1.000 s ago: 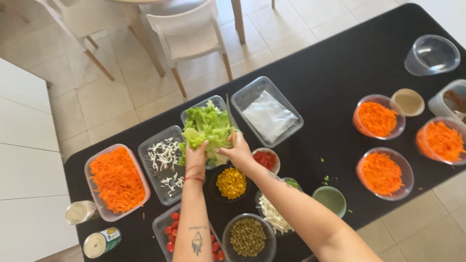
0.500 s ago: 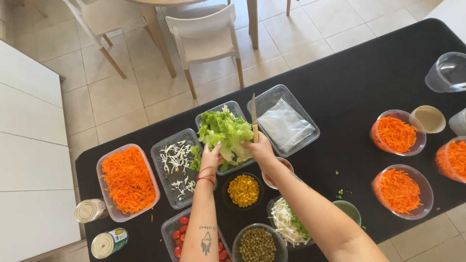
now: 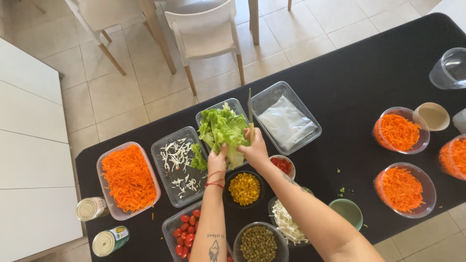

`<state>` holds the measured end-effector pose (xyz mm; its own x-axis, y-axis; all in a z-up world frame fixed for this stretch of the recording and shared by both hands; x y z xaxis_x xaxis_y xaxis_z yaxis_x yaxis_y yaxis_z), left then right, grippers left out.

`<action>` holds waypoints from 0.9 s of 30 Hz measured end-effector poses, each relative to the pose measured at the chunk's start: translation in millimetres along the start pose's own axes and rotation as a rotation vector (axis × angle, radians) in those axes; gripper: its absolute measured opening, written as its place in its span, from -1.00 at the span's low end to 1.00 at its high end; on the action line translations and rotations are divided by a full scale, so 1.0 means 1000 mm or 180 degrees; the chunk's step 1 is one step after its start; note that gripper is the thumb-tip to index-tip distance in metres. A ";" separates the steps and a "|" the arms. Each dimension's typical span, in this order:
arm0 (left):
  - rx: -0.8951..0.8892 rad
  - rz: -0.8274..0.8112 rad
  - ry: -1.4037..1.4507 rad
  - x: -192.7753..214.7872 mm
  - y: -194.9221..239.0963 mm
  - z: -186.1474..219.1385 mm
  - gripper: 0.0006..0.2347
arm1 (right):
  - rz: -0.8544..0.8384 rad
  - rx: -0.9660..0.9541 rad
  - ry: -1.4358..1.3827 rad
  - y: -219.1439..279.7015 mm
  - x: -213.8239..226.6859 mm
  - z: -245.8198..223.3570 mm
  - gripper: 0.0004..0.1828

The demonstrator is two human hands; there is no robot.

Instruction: The person portions cooked grains into three clear bowls using a small green bowl as a scoop. They then use a paper cup to scoop shredded carrots from a large container and distribute them into the same three bowls. Finally, the person uses a knife to chop lettuce leaves into a small green bowl.

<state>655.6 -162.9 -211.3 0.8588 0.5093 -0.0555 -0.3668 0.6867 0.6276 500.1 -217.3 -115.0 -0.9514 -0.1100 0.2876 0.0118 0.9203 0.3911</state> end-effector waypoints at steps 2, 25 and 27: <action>-0.0240 0.0132 -0.0590 0.009 0.009 0.008 -0.60 | -0.0222 0.0010 -0.0113 0.009 -0.005 -0.007 -0.56; -0.0426 0.0151 -0.0827 -0.016 0.025 0.056 -0.28 | -0.0585 0.0300 -0.0182 -0.002 -0.023 -0.018 -0.53; -0.0475 0.0379 -0.0503 -0.014 0.024 0.054 -0.38 | -0.0369 0.0508 0.0316 -0.007 -0.020 -0.007 -0.46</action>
<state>653.8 -181.2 -153.5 0.8473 0.5119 0.1414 -0.5074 0.7017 0.5002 521.1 -223.9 -117.4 -0.9085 -0.2479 0.3365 -0.1523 0.9462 0.2856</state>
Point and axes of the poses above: each hand's wrist, its own y-axis away from the middle knuckle, its own x-axis out of the back of the hand, z = x × y, the point moved 8 cm from there along -y, towards the middle knuckle, and after that the axes turned 1 degree about y, right-handed, at the moved point
